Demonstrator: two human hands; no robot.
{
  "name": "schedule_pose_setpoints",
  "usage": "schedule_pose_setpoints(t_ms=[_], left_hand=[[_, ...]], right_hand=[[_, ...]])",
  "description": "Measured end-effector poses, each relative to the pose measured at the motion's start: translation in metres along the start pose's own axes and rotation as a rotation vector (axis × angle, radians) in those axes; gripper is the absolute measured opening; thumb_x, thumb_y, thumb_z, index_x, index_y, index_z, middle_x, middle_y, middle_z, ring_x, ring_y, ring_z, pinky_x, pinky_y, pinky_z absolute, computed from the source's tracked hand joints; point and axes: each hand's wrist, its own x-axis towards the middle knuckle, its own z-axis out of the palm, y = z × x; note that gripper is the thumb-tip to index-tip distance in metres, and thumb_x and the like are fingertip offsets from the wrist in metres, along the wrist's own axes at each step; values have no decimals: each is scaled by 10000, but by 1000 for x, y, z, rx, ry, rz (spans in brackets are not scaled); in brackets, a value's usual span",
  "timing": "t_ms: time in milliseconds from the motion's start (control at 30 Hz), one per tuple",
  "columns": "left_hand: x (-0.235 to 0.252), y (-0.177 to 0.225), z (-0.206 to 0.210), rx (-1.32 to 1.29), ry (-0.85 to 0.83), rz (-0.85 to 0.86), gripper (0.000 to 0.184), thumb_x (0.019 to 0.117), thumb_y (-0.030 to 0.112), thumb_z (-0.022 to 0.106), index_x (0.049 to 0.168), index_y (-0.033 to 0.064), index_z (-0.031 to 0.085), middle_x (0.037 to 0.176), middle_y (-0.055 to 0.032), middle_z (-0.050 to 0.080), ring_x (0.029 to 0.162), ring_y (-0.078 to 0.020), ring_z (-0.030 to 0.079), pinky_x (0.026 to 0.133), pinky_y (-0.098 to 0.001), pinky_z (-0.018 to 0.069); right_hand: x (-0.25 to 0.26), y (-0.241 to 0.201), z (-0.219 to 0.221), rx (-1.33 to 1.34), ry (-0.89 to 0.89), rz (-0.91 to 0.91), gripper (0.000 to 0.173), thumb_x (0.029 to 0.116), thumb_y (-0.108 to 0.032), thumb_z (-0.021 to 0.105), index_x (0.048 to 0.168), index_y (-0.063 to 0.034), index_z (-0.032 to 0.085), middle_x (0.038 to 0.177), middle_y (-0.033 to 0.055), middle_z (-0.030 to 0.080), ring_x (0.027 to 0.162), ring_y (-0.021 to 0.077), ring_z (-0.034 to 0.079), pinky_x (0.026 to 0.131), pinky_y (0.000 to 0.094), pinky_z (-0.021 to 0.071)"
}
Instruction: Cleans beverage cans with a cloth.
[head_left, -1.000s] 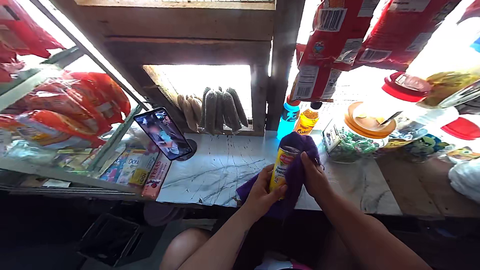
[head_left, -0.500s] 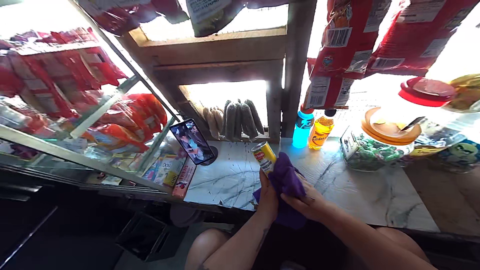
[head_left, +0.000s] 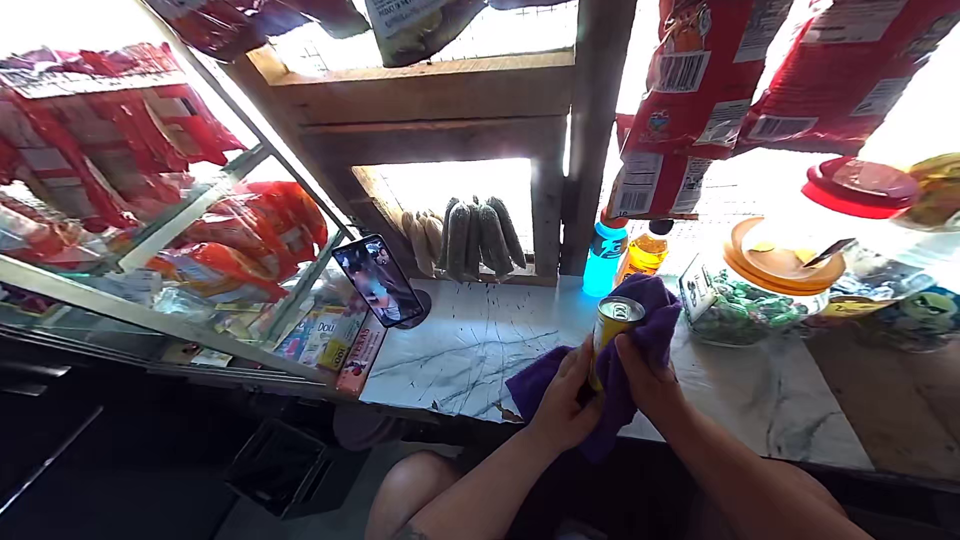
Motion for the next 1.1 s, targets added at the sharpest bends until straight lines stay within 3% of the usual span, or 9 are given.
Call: schedule_pose_setpoints(t_ms=[167, 333, 400, 467, 600, 667, 833, 933, 1100], left_hand=[[-1, 2, -7, -71, 150, -209, 701, 918, 34, 603, 1525, -134, 294, 1472, -282, 480, 1368, -240, 493, 1161, -362, 382], [1, 5, -14, -270, 306, -399, 770, 926, 40, 547, 1580, -77, 157, 1480, -234, 448, 1145, -116, 627, 971, -268, 530], [0, 5, -14, -227, 305, -344, 779, 912, 46, 590, 1568, -90, 191, 1480, -248, 443, 1142, -133, 636, 946, -271, 550], [1, 4, -13, -89, 277, -210, 738, 877, 39, 653, 1514, -126, 321, 1415, -282, 497, 1179, -183, 615, 965, -291, 538], [0, 14, -5, 88, 194, -17, 692, 795, 136, 793, 1405, -75, 540, 1361, -245, 573, 1291, -220, 549, 1099, -319, 448], [2, 16, -5, 116, 134, 69, 669, 818, 214, 817, 1391, -28, 573, 1349, -212, 584, 1290, -210, 547, 1110, -321, 447], [11, 24, -23, 368, 67, 62, 780, 838, 438, 792, 1474, 86, 506, 1450, -157, 548, 1346, -259, 508, 1127, -476, 383], [15, 23, -33, 406, 60, -41, 1032, 724, 552, 830, 1504, 1, 437, 1536, -247, 437, 1440, -404, 388, 1164, -596, 302], [13, 23, -37, 416, -56, -17, 1213, 642, 619, 832, 1535, -44, 351, 1592, -278, 341, 1489, -462, 286, 1196, -635, 216]], right_hand=[[-14, 21, 18, -293, -153, -49, 446, 1026, -348, 570, 1195, 49, 683, 1265, 245, 653, 1269, 292, 583, 1122, 451, 426], [-24, 17, 25, -368, -383, -31, 649, 1020, -461, 525, 1406, 61, 540, 1546, 376, 340, 1484, 463, 306, 1224, 529, 256], [-24, 16, 23, -358, -398, -22, 673, 1027, -468, 508, 1433, 69, 505, 1558, 384, 308, 1490, 445, 304, 1228, 512, 255], [-21, 13, 19, -347, -329, -43, 543, 1033, -400, 538, 1313, 60, 612, 1428, 342, 505, 1389, 384, 472, 1179, 491, 350], [-4, 6, 8, -74, -104, -29, 231, 975, -214, 668, 1055, 2, 677, 986, 0, 727, 970, 16, 678, 926, 245, 564], [5, -7, -1, 167, -41, 141, 143, 945, -140, 686, 1055, -64, 636, 908, -85, 730, 862, -4, 693, 840, 231, 593], [22, -23, -17, 399, 55, 496, 331, 989, -238, 531, 1249, -40, 479, 897, -41, 682, 806, 30, 685, 759, 227, 599], [23, -30, -12, 444, 36, 580, 246, 1042, -182, 436, 1236, -42, 495, 861, -35, 676, 772, 14, 673, 724, 196, 583], [16, -29, -8, 339, -79, 585, 331, 1107, -220, 337, 1274, -5, 525, 1049, -27, 694, 960, -39, 649, 871, 166, 544]])
